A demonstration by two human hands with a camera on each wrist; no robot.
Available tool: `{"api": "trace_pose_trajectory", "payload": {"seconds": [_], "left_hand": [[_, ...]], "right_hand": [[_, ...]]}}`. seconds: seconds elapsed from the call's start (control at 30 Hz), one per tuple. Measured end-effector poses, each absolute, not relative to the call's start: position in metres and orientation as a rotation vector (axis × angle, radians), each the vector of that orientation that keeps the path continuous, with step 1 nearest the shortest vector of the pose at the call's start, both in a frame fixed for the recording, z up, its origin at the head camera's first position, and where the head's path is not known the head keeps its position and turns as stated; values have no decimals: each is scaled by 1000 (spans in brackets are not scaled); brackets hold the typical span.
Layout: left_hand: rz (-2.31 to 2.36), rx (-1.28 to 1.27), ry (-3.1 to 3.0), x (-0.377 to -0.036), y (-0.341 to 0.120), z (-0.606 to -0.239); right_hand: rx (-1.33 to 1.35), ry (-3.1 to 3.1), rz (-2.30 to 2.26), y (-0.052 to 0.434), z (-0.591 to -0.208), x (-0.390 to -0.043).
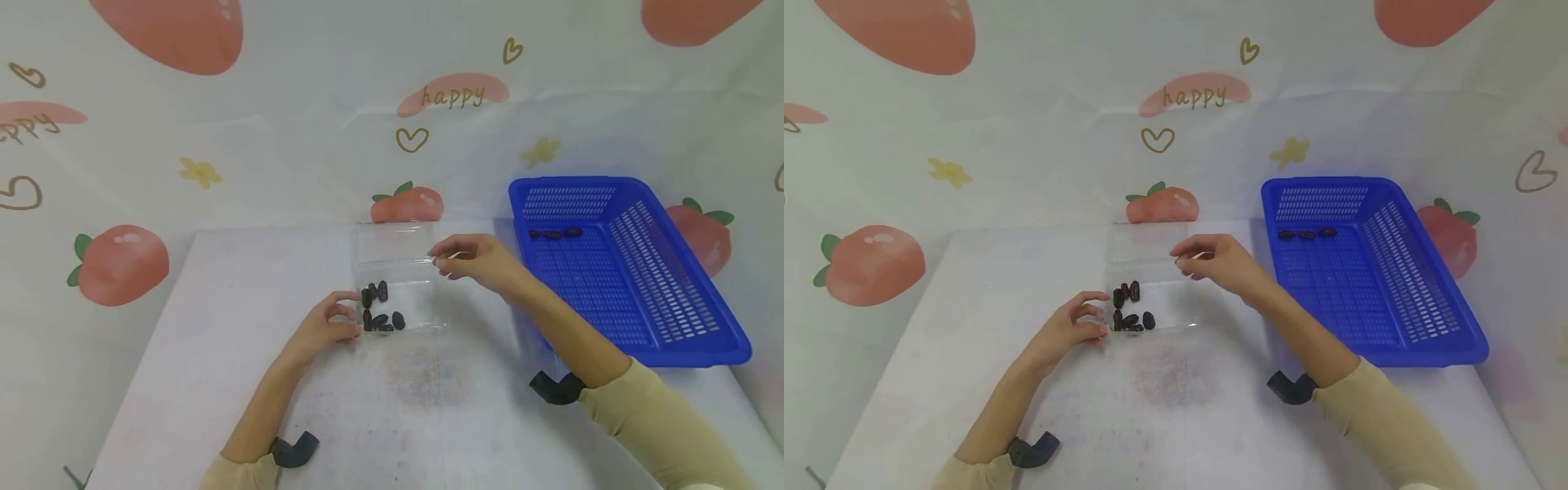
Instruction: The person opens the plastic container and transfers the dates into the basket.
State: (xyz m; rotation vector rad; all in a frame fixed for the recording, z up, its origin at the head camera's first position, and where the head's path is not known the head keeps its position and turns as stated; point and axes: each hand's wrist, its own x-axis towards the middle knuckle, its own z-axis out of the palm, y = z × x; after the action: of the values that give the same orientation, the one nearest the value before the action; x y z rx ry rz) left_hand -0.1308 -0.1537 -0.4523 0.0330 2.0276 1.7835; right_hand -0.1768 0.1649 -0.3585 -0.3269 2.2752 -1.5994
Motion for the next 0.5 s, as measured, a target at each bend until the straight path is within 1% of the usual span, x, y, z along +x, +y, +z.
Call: {"api": "trace_pose_trajectory", "payload": {"seconds": [0.5], "left_hand": [[1800,51,2033,-130,-153,-452]], "right_hand": [[-369,2240,-1576,139,-386,-176]]}}
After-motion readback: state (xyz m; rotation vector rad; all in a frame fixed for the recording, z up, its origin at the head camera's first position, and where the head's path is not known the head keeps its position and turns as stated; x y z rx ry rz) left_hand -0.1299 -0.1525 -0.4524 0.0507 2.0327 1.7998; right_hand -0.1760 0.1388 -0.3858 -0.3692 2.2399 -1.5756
